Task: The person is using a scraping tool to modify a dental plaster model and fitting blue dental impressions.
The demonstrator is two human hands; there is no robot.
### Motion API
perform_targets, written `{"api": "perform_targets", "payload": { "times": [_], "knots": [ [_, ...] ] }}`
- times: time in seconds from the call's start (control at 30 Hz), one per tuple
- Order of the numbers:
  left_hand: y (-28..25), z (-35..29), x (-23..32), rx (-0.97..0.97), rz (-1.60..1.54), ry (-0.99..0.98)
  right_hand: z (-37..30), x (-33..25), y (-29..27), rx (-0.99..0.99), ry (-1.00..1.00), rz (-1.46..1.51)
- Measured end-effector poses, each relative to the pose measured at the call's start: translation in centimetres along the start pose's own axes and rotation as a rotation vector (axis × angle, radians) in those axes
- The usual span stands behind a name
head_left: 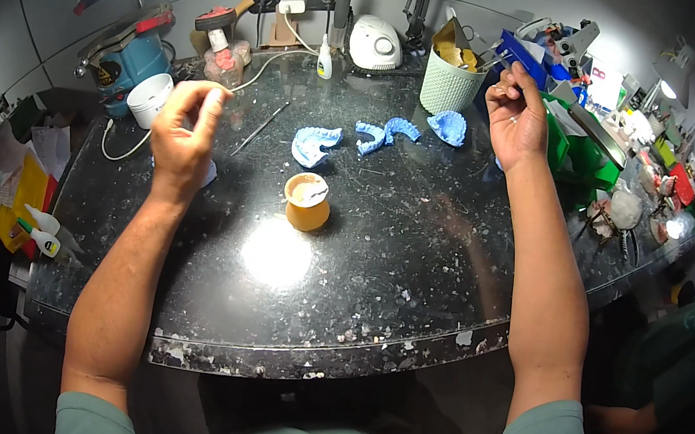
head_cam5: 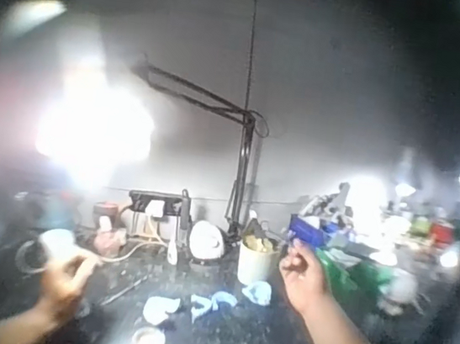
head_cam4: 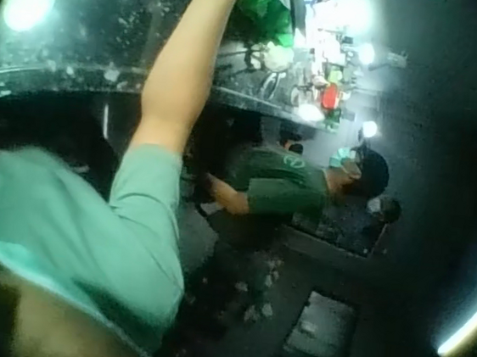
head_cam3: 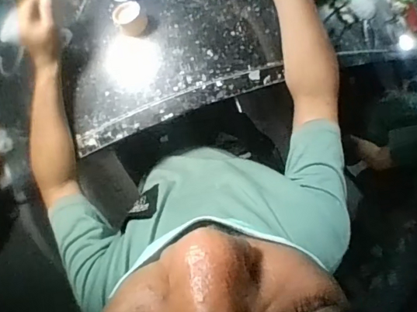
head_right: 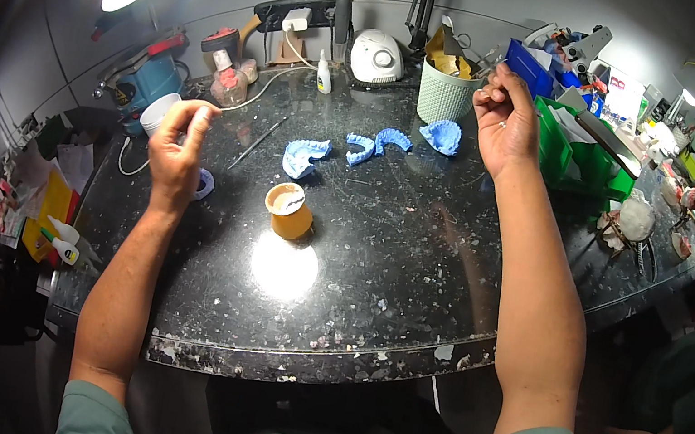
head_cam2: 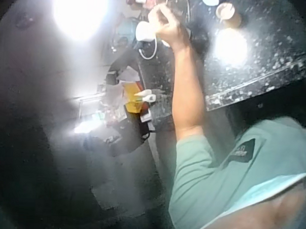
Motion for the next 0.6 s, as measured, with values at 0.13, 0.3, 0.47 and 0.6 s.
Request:
{"api": "perform_targets", "payload": {
  "times": [0.13, 0.3, 0.47, 0.6],
  "knots": [
    [-3.9, 1.4, -1.6, 0.137, 0.048, 0.087, -0.2, -3.0, 0.0, -0.027, -0.098, 0.086],
    [-6.7, 1.2, -4.4, 0.207, 0.047, 0.082, -0.7, -7.2, -1.6, 0.015, -0.272, 0.156],
    [-9.7, 2.3, -5.0, 0.299, 0.124, 0.091, -0.8, -9.2, -4.3, 0.072, -0.306, -0.043],
    [-15.6, 1.0, -9.1, 0.578, 0.151, -0.102, -0.7, -6.5, -1.8, 0.129, -0.282, -0.212]
  ]
}}
Point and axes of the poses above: each hand's wrist, its own z-axis towards the middle knuckle, its own y-axis out of the palm, x = y × z, the point moved 10 cm from there along z, towards the middle knuckle, and after that the axes turned 14 degrees about y, right-handed, at the moved point
